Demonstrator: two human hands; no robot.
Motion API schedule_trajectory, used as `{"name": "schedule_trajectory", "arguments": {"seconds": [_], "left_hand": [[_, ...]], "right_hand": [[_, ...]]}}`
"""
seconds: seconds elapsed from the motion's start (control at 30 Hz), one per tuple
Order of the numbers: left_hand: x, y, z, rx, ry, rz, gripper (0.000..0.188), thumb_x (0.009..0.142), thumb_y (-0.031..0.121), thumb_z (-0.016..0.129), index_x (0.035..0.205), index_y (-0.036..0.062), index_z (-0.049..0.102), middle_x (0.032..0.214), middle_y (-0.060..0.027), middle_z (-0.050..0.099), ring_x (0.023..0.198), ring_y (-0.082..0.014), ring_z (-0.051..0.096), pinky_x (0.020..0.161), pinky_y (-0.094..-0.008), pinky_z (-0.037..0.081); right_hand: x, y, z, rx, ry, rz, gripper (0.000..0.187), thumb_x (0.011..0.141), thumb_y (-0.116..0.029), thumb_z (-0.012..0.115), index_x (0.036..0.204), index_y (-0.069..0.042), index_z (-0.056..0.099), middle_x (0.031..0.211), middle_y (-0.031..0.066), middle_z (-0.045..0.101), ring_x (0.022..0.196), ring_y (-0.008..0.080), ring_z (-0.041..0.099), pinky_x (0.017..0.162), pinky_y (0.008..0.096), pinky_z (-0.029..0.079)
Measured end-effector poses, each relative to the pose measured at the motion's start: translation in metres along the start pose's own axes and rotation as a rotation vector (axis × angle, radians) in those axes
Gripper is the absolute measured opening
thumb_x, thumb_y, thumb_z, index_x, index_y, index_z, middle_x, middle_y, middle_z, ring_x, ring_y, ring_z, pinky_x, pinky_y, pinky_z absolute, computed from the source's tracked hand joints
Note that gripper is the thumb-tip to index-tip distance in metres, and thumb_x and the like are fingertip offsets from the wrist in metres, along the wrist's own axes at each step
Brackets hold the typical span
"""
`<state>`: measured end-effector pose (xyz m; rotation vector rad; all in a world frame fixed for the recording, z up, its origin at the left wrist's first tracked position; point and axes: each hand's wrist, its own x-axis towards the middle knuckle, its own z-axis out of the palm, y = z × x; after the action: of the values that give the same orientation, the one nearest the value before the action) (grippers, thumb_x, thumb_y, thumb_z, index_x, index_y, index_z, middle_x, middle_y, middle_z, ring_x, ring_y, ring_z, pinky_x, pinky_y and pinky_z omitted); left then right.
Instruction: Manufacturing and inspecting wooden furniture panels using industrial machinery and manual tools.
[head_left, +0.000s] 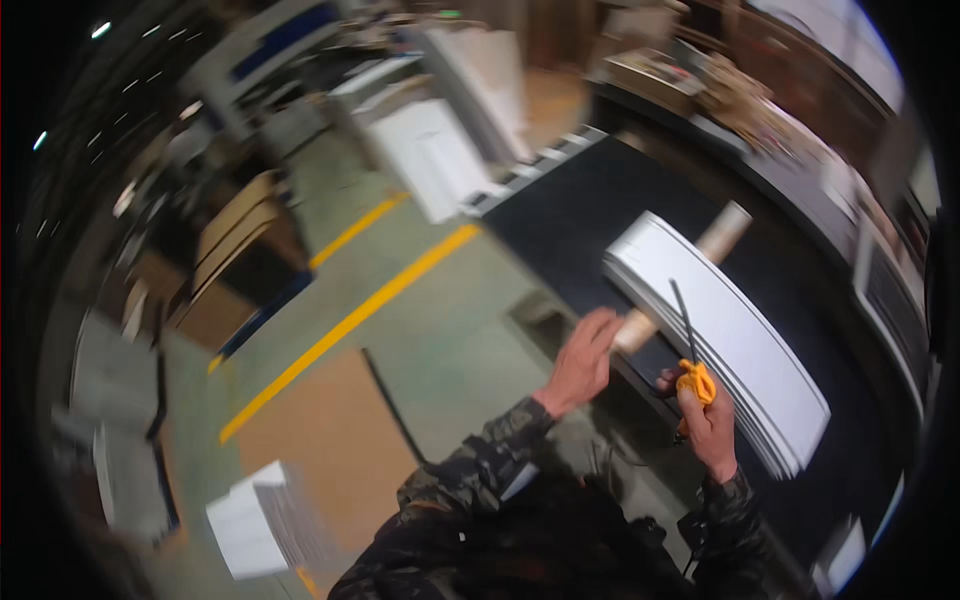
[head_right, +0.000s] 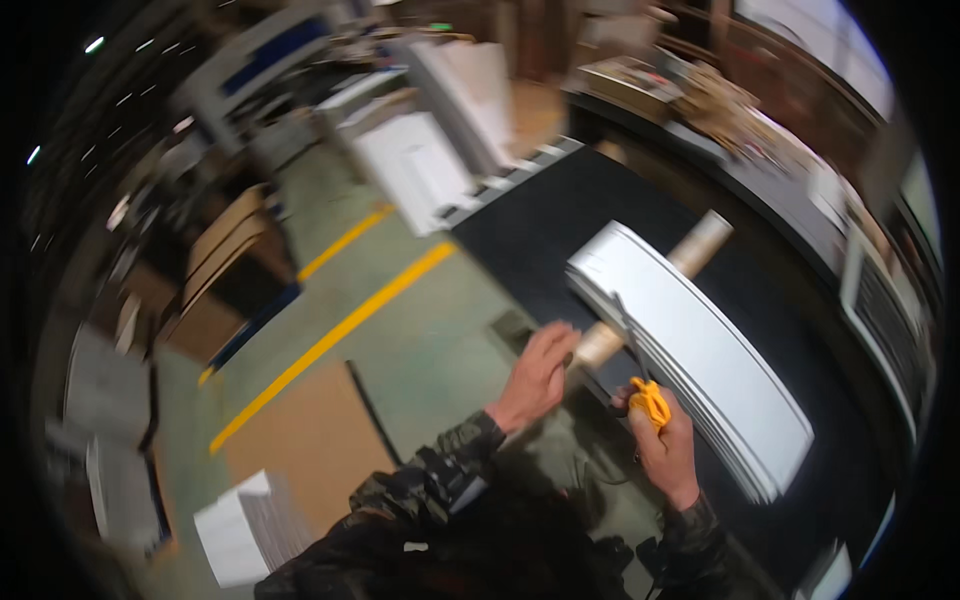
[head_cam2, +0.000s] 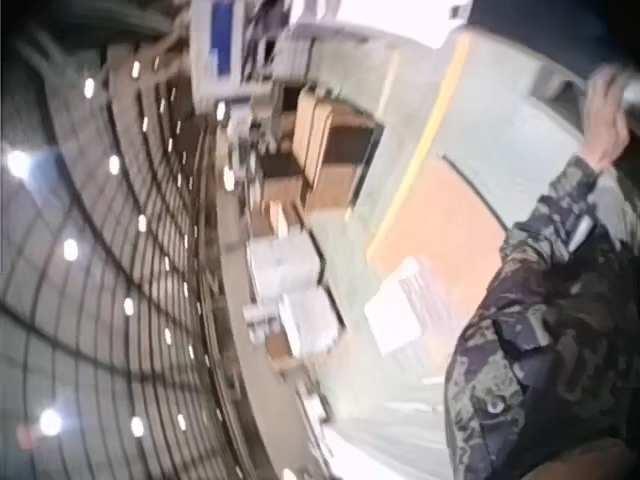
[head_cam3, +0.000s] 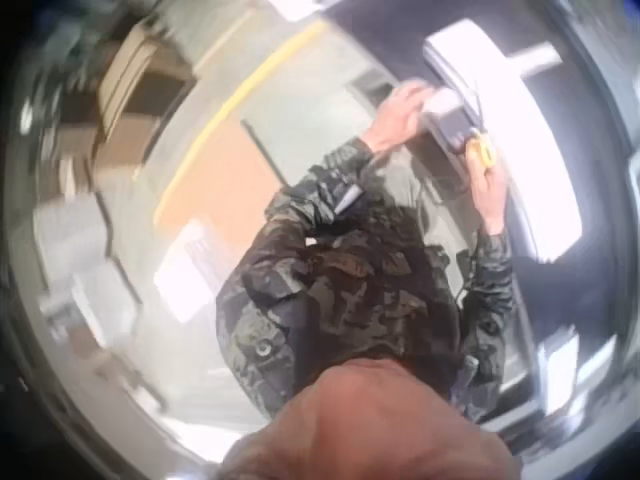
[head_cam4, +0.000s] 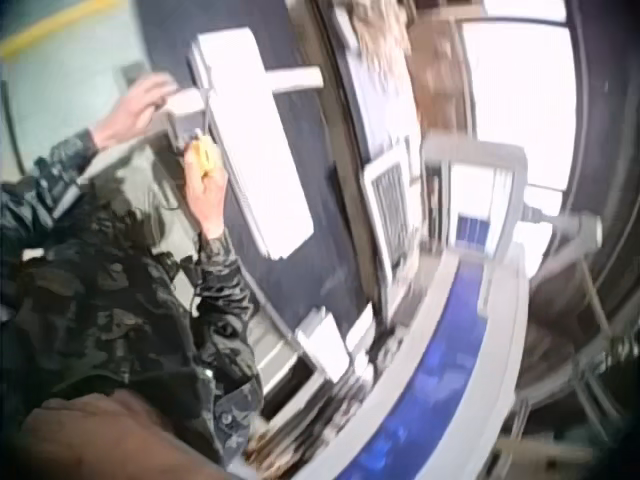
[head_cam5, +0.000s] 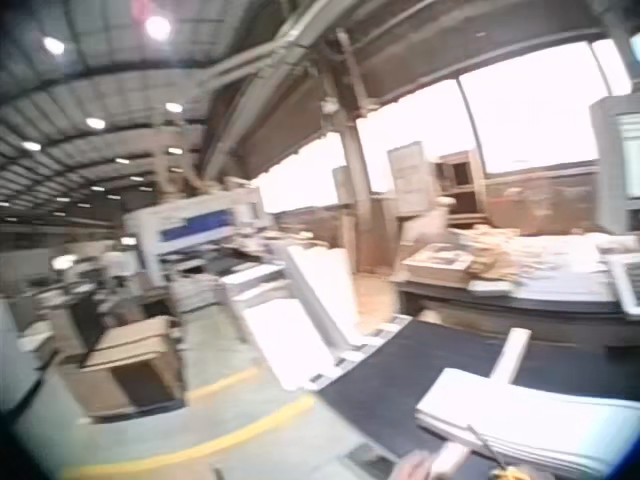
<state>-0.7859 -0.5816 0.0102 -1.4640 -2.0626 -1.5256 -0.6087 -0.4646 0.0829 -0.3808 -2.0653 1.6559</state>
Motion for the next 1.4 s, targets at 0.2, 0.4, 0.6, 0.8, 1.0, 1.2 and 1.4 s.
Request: {"name": "schedule_trajectory", "arguments": {"seconds": [0.2,0.4,0.6,0.8,1.0,1.2,1.4], "left_hand": [[-0.18,-0.067,-0.161,0.225,0.197,-0.645,0.031,0.077,-0.003,0.044,0.105,-0.0011,0.059,0.099,-0.0202,0.058,0.088,-0.0374,0.057,0.078,-0.0376,0.047],[-0.355,-0.088,-0.23,0.293,0.484,-1.352,0.023,0.083,0.012,0.053,0.1,0.0027,0.065,0.088,-0.0177,0.066,0.081,-0.0262,0.065,0.073,-0.0335,0.05],[-0.363,-0.151,-0.309,0.379,0.357,-1.58,0.029,0.081,0.016,0.054,0.104,0.0022,0.064,0.089,-0.0175,0.066,0.082,-0.0231,0.065,0.075,-0.0303,0.05],[-0.332,-0.276,-0.382,0.238,0.336,-1.444,0.036,0.082,0.021,0.054,0.111,0.0006,0.06,0.085,-0.0165,0.066,0.078,-0.023,0.063,0.074,-0.031,0.049],[-0.276,-0.402,-0.431,0.06,0.365,-1.337,0.034,0.083,0.023,0.055,0.107,-0.0005,0.06,0.078,-0.0123,0.063,0.07,-0.0214,0.059,0.071,-0.0304,0.047],[-0.272,-0.471,-0.497,0.197,0.371,-1.569,0.027,0.083,0.021,0.057,0.098,-0.0012,0.063,0.072,-0.0095,0.065,0.07,-0.0194,0.063,0.065,-0.0312,0.049],[-0.265,-0.452,-0.512,-0.133,0.883,-1.796,0.029,0.081,0.015,0.057,0.102,-0.0057,0.061,0.078,-0.0112,0.065,0.067,-0.0172,0.064,0.058,-0.0272,0.05]], "right_hand": [[0.057,0.054,0.077,-0.257,0.029,-0.18,0.018,0.083,-0.003,0.058,0.097,0.006,0.054,0.088,0.0101,0.049,0.08,0.0187,0.049,0.07,0.027,0.04],[0.034,0.136,0.058,-0.601,0.178,-0.11,0.016,0.079,-0.003,0.063,0.088,0.004,0.051,0.088,0.0111,0.047,0.084,0.022,0.049,0.073,0.0323,0.04],[0.039,0.001,0.114,-1.01,0.813,-0.3,0.034,0.087,-0.02,0.062,0.109,0.006,0.058,0.106,0.0221,0.06,0.099,0.0338,0.058,0.089,0.0403,0.046],[0.14,0.016,0.27,-0.519,0.262,-0.271,0.011,0.093,-0.007,0.046,0.092,0.003,0.053,0.098,0.0113,0.051,0.092,0.0214,0.049,0.081,0.0311,0.04],[0.236,0.062,0.38,-0.25,-0.033,0.084,0.033,0.094,-0.011,0.048,0.063,-0.001,0.046,0.064,0.004,0.047,0.06,0.0107,0.044,0.055,0.024,0.035],[0.403,0.11,0.476,-0.169,-0.251,0.204,0.026,0.091,-0.011,0.049,0.113,0.003,0.053,0.081,0.0057,0.054,0.053,0.0101,0.049,0.05,0.023,0.045],[0.582,0.11,0.636,-0.169,-0.617,0.154,0.035,0.086,-0.01,0.057,0.119,0.002,0.054,0.084,0.0073,0.057,0.062,0.0112,0.056,0.056,0.0238,0.048]]}}
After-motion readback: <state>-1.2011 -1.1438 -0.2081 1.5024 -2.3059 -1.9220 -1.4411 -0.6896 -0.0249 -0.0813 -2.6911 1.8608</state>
